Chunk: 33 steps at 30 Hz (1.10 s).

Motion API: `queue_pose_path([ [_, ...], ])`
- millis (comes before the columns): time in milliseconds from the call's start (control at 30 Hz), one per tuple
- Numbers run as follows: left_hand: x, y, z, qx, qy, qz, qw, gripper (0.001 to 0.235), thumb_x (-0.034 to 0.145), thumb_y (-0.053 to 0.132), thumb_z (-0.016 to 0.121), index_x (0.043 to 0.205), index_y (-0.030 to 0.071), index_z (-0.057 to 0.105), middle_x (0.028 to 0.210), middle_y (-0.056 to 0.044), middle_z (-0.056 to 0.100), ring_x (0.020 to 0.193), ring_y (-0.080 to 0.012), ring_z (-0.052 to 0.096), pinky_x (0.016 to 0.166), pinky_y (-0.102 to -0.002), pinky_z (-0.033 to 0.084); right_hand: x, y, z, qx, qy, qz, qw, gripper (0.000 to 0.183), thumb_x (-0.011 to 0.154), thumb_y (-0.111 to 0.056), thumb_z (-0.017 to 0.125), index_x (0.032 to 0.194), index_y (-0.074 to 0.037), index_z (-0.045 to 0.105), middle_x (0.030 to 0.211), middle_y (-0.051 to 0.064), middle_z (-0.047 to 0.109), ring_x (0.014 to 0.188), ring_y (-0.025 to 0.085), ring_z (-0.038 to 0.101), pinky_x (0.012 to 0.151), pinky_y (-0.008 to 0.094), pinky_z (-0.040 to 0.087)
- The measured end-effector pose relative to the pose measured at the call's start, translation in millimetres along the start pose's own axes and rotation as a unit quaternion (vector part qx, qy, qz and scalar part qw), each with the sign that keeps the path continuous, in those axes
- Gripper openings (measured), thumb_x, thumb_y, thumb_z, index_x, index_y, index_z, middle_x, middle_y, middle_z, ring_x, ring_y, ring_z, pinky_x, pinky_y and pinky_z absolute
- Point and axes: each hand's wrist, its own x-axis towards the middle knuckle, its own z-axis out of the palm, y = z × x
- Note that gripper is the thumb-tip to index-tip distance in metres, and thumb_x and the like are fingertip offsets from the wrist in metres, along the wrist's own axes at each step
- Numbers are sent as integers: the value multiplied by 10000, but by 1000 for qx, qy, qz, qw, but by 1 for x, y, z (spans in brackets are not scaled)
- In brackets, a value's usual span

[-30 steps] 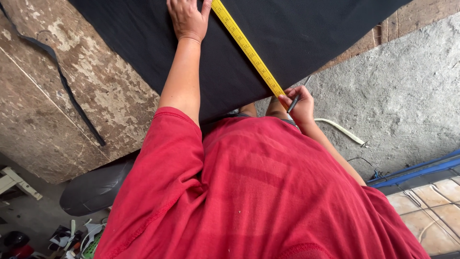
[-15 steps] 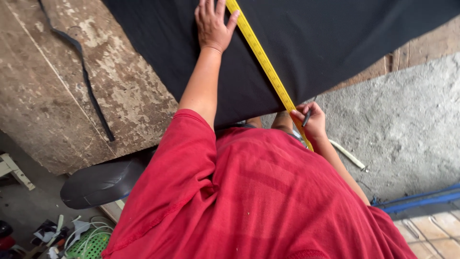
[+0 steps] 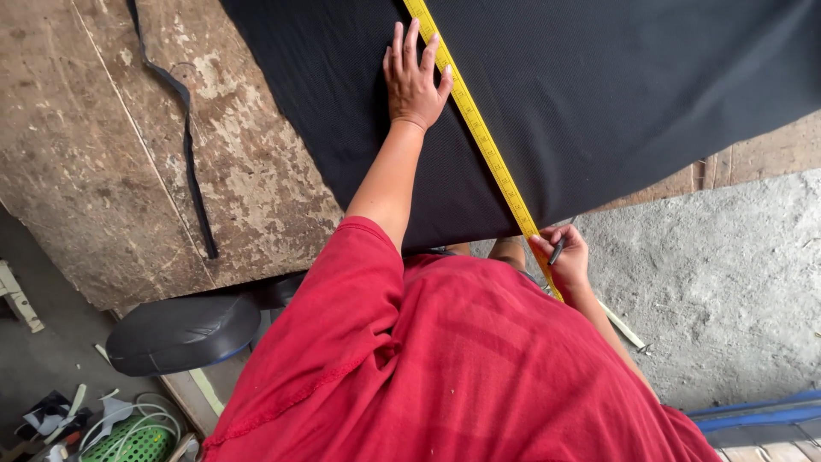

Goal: The person measures a large piece of black fabric using a yellow measuring tape and then cuts it into specific shapes using scissors on a wooden workbench.

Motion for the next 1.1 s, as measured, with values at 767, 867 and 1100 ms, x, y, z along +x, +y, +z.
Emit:
queue_pose_path([
  [767, 3, 4, -4, 57, -20, 7, 998, 521, 1047, 560, 544, 1522, 347, 515, 1642, -27, 319, 1527, -308, 321, 1205, -559, 355, -6, -2, 9, -25, 24, 26, 999, 327, 825, 40, 804, 795, -122, 521, 933, 110, 727, 844, 169, 715, 763, 268, 612],
  [867, 3, 3, -4, 60, -27, 2, 998, 517, 1054, 534, 546, 1533, 345, 507, 1647, -30, 308, 1528, -304, 328, 1217, -538, 339, -8, 8, 13, -30, 25, 18, 999, 343, 815, 17, 821, 793, -134, 514, 941, 109, 735, 835, 160, 709, 746, 263, 592],
  [1100, 4, 4, -8, 77, -51, -4, 996, 527, 1070, 546, 507, 1558, 353, 465, 1655, -18, 298, 1536, -292, 325, 1228, -527, 333, -10, 5, 15, -4, 23, 6, 1000, 352, 821, 58, 799, 819, -113, 491, 959, 148, 734, 890, 208, 732, 828, 303, 620],
])
